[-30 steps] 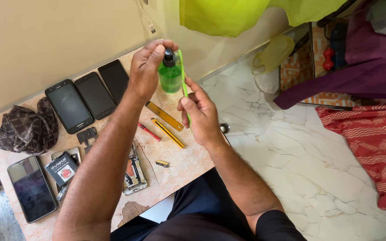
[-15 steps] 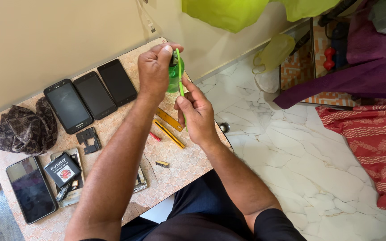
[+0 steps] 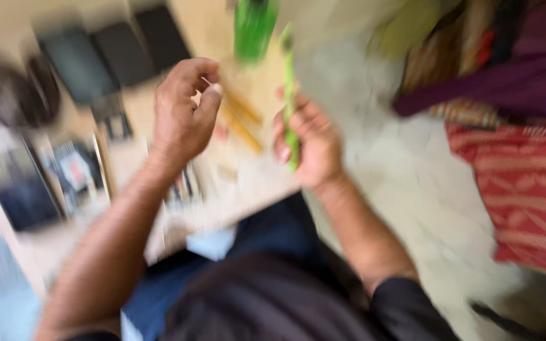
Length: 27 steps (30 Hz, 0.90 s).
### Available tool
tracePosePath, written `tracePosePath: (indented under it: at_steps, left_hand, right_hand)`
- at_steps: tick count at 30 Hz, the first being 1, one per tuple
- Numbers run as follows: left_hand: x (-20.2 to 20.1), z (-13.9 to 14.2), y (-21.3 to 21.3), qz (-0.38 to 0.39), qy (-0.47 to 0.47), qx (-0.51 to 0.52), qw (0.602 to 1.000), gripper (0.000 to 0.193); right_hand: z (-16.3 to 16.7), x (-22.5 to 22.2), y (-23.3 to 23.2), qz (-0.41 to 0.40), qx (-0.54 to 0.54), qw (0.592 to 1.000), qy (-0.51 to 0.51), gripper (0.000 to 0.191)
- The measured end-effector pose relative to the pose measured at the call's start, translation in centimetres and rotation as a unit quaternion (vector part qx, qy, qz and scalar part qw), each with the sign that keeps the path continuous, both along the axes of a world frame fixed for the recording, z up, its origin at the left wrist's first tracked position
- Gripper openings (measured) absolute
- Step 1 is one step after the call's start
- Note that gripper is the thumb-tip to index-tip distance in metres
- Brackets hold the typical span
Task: The person cleans a small circuit board with a toothbrush and utility knife, then reattaches it to the phone's internal frame. The person also handles the phone chassis and various tools on the workbench.
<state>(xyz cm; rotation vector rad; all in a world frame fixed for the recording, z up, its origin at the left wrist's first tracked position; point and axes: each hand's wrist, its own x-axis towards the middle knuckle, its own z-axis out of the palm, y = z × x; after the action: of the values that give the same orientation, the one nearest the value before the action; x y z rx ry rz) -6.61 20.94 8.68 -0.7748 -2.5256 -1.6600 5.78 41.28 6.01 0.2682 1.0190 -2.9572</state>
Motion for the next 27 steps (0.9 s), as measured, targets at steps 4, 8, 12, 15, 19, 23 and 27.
tracePosePath:
  at_steps: [4,8,12,15,19,23,27]
  left_hand:
    - [7.1,-4.8,-7.2,-0.076,-0.014,-0.2,0.977,0.028]
    - [10.6,-6.9,-9.9,-0.105,0.075,-0.265,0.956,0.028]
    - [11.0,-8.0,-9.9,-0.074,0.13,-0.275,0.95,0.028]
    - [9.7,-8.7,-9.6,-0.086,0.177,-0.3,0.933,0.019]
    - [8.2,-9.0,-8.8,-0.117,0.179,-0.316,0.924,0.007]
    - [7.6,-8.5,-8.4,-0.152,0.155,-0.332,0.918,0.006]
    - [7.8,-7.9,-9.5,-0.089,-0.116,-0.111,0.983,0.009]
  right_hand:
    - [-3.1,4.4,0.0,0.071,0.131,0.988,-0.025,0.038]
    - [-4.3,6.8,-2.2,0.151,0.224,0.96,-0.077,0.036]
    - [-4.5,7.2,-4.1,0.166,0.253,0.95,-0.081,0.036]
    - [-4.3,7.6,-4.8,0.161,0.3,0.936,-0.088,0.038]
    - [-3.8,8.3,-5.2,0.16,0.328,0.926,-0.092,0.038]
    - [-3.0,8.5,-5.8,0.162,0.287,0.938,-0.111,0.036]
    - [-0.9,9.3,-7.3,0.126,0.368,0.918,-0.076,0.039]
